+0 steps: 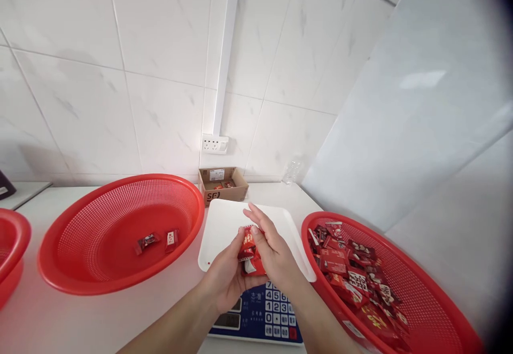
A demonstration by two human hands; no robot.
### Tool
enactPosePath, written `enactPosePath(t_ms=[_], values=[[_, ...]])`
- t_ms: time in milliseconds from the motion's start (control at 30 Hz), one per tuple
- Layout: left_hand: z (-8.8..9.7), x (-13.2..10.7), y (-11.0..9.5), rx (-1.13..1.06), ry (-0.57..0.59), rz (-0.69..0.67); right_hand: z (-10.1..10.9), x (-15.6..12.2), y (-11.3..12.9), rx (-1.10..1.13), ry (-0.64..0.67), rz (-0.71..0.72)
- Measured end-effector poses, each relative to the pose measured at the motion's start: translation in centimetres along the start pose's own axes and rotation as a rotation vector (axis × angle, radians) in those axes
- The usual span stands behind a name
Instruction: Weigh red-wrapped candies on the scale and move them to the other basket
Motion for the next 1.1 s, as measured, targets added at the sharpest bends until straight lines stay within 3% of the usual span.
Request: enactPosePath(t_ms=[167, 300, 567, 867, 1000, 1100], values=[[-0.4, -0.1, 0.1, -0.058, -0.038, -0.037, 0.1, 0.3, -0.3, 0.236, -0.196, -0.05], [-0.3, 0.2, 0.3, -0.093, -0.115, -0.072, -0.1, 0.3, -1.0, 0.324, -0.23, -0.079], [0.2, 0.8, 0.2, -0.121, -0.166, -0.092, 0.0, -0.4, 0.0, 0.148, -0.083, -0.07], [-0.1, -0.3, -0.4, 0.041, -0.006, -0.161, 0.3, -0.7, -0.8, 0.137, 0.018, -0.046], [0.7, -1.0, -2.1, 0.15, -0.012, -0.221, 1.1, -1.4, -0.9, 0.153, 0.005, -0.04], [2.6, -1.9, -5.3, 0.262, -0.106, -0.319, 2.7, -2.1, -1.5, 0.16, -0.046, -0.056]])
Point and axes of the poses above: each hand's wrist, its own x-axis towards the middle knuckle, its own z-axis out of the back of the hand, y = z × x, the point moved 2 cm from there along x, towards the middle knuckle, and after that the axes turned 5 degrees about -z, right-handed, at the moved point
